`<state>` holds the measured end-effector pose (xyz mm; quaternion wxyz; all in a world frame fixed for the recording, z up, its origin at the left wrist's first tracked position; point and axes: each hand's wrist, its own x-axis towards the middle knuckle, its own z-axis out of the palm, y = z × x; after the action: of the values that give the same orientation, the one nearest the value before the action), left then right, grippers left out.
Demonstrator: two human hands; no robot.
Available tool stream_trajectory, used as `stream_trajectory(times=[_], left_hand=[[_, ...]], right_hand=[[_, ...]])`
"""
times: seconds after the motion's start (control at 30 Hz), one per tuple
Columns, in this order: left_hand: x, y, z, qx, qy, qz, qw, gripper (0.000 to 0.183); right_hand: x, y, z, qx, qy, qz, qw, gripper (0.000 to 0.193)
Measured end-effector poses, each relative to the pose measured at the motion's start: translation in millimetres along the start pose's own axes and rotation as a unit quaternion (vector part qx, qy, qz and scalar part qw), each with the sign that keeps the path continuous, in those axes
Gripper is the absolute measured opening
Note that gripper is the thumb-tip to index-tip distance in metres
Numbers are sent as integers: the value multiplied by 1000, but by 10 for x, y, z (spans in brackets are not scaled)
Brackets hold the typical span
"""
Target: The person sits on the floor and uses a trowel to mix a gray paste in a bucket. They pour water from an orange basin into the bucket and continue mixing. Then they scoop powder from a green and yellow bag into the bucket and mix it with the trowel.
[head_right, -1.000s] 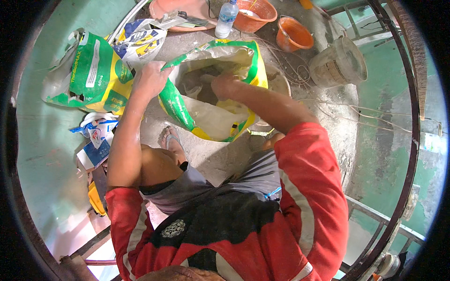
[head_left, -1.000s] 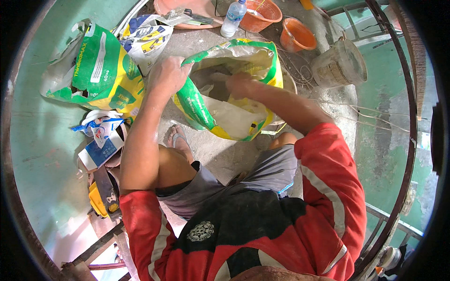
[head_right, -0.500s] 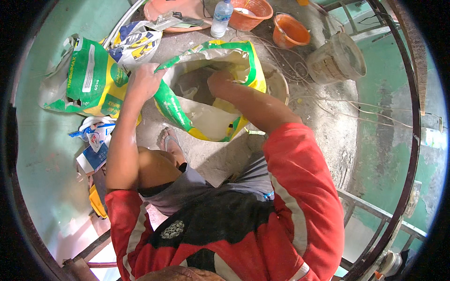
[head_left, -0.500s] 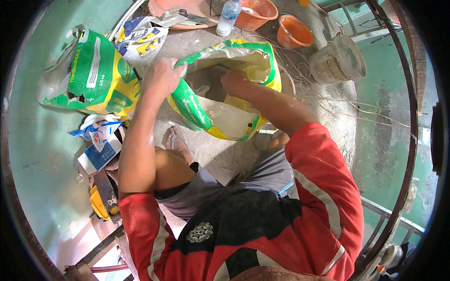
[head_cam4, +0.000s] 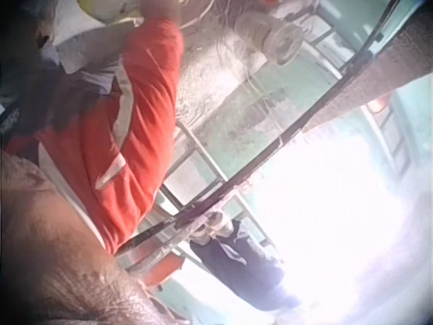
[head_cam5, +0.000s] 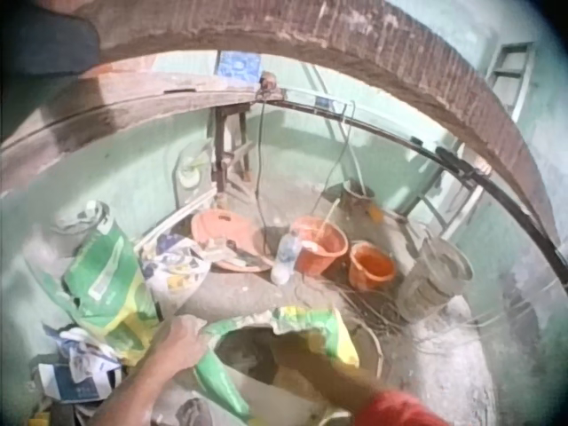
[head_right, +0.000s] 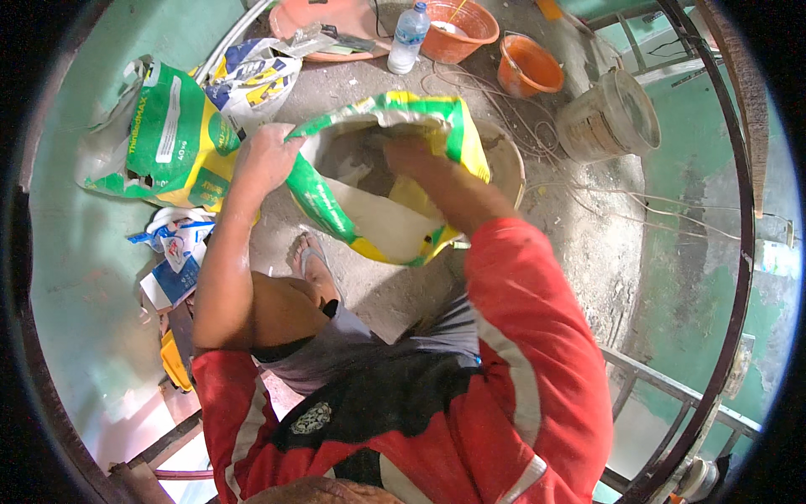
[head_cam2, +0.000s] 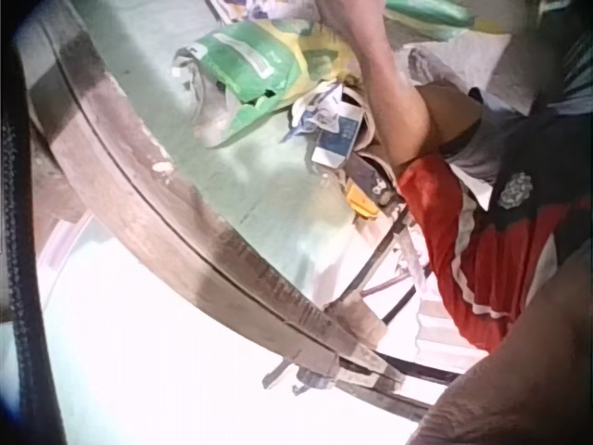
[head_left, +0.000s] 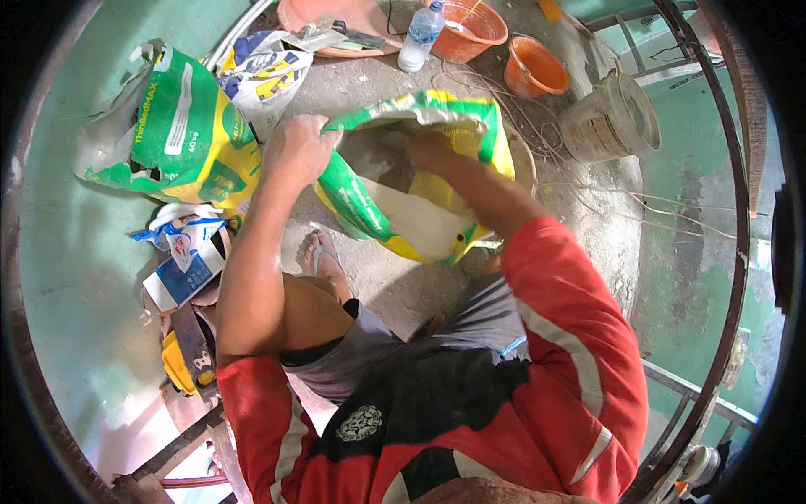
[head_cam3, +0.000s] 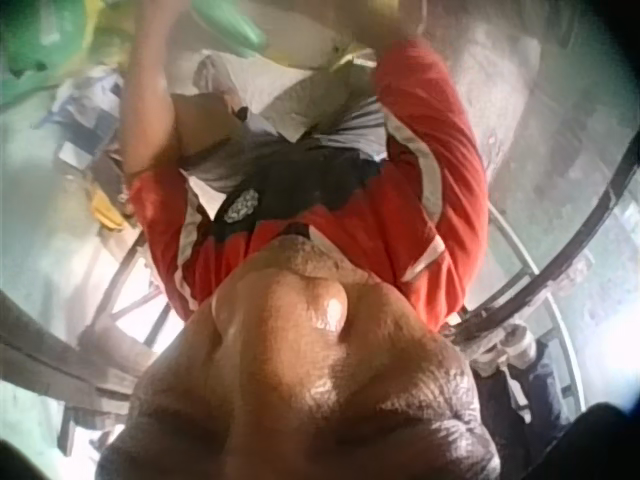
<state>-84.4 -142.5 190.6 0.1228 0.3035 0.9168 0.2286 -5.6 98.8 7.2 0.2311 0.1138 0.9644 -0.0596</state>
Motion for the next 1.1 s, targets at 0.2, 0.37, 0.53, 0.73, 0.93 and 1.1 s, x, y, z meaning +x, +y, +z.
stream_trajectory(times=[0.2,0.37,0.53,0.73,0.93,1.1], left_hand=[[-83,-145,23,-1,19,17,1000,29],[19,-15,40,19,24,44,999,29],[-57,-160,125,-11,35,35,999,26],[-5,-124,120,-13,29,31,999,29],[0,-83,127,-13,5,24,1000,28],[-24,-77,171,3,32,37,999,27]], right_hand=[[195,1,367,74,66,-131,986,38],[427,340,869,-24,160,-164,973,36],[226,-7,624,122,-31,-171,977,41],[169,-105,551,326,-136,-117,928,40],[250,-116,712,371,-129,-152,907,37],[153,-185,779,410,-108,-174,889,34]])
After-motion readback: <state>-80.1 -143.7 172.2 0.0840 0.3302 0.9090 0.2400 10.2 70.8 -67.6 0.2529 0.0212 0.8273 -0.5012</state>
